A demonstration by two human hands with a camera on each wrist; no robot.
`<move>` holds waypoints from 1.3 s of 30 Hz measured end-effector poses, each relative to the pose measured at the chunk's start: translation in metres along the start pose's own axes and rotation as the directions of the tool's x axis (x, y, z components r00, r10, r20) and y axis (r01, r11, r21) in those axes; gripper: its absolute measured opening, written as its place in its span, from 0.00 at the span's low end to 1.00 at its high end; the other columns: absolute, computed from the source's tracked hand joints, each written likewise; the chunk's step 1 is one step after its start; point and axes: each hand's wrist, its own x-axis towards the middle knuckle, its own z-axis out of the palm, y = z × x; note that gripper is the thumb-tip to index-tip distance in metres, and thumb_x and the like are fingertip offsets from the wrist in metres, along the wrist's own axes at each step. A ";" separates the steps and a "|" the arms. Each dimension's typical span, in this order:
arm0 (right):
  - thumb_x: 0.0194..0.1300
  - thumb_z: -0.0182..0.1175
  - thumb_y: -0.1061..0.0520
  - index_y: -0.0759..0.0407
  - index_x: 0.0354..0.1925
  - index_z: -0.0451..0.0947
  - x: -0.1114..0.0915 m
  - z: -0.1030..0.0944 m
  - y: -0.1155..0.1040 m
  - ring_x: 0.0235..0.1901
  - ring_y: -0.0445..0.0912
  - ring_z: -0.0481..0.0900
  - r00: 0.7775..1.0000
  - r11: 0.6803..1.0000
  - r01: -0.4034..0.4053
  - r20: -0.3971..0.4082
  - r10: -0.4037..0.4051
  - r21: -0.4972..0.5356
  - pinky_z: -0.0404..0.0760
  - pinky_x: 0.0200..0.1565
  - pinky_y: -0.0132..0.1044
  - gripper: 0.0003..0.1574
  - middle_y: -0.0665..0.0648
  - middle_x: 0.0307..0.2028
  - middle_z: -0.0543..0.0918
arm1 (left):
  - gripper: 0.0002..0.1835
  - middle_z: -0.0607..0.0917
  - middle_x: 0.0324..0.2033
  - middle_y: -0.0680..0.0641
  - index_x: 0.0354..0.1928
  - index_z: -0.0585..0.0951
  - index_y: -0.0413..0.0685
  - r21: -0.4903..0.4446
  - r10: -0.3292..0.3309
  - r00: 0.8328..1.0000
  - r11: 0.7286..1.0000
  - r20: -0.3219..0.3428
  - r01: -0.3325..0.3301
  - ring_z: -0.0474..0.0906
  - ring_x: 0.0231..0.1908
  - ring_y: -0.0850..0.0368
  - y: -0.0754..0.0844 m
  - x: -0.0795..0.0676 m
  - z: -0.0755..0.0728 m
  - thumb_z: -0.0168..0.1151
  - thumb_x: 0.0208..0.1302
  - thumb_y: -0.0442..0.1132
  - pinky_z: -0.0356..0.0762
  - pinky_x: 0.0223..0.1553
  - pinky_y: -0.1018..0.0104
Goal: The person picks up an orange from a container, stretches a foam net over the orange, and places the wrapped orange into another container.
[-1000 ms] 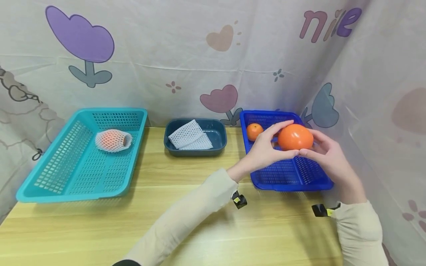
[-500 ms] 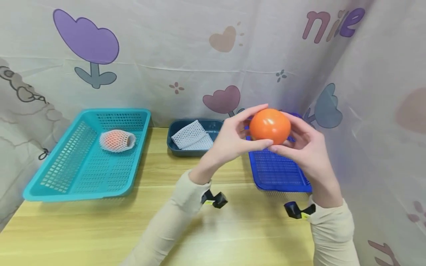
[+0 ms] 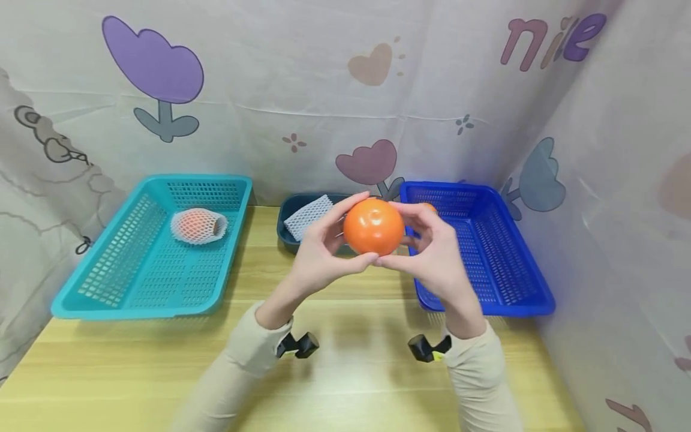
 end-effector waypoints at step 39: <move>0.41 0.65 0.83 0.78 0.58 0.60 -0.062 0.099 0.185 0.54 0.46 0.76 0.969 0.897 -0.214 -0.035 0.246 0.386 0.81 0.53 0.42 0.44 0.58 0.58 0.73 | 0.40 0.75 0.60 0.35 0.66 0.69 0.35 0.090 -0.286 0.918 0.943 -0.273 0.321 0.77 0.53 0.45 -0.085 -0.111 -0.046 0.72 0.47 0.20 0.78 0.53 0.65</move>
